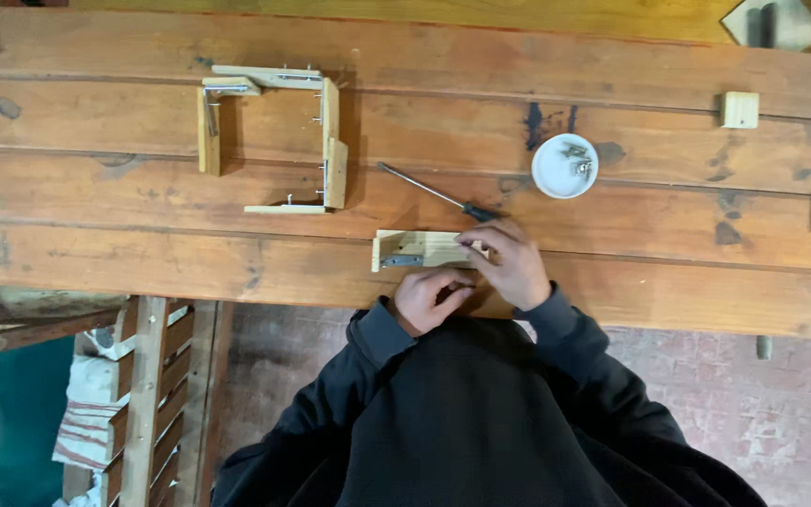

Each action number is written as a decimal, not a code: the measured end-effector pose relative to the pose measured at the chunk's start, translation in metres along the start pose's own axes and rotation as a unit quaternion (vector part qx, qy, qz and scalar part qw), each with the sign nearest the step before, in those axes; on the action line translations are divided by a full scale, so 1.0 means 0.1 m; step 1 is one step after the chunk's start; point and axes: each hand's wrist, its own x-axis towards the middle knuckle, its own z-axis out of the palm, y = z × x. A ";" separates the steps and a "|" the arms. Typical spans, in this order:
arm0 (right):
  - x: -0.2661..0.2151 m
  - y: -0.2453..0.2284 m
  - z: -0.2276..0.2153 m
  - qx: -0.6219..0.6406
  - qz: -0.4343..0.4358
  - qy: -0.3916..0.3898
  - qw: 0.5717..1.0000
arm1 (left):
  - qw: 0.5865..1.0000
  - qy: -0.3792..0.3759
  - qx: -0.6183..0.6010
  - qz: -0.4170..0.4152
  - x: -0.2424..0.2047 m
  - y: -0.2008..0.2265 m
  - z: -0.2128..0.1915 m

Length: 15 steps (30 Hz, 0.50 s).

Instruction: The person assembles a small wooden frame by attaching metal brackets to wooden pieces using a screwdriver. They align the brackets, insert screws, and tighten them to secure the components together.

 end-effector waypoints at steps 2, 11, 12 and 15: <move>-0.05 -0.05 0.22 0.010 -0.003 -0.010 1.000 | 1.000 0.005 0.011 -0.012 -0.15 -0.17 -0.09; -0.08 -0.23 0.70 -0.017 -0.041 -0.035 0.998 | 0.987 0.073 0.138 -0.032 -0.58 -0.52 -0.39; -0.09 -0.23 0.74 -0.025 -0.043 -0.036 0.998 | 0.981 0.087 0.168 -0.033 -0.61 -0.58 -0.39; -0.11 -0.19 0.81 -0.067 -0.059 -0.040 0.995 | 0.949 0.118 0.288 -0.041 -0.63 -0.64 -0.29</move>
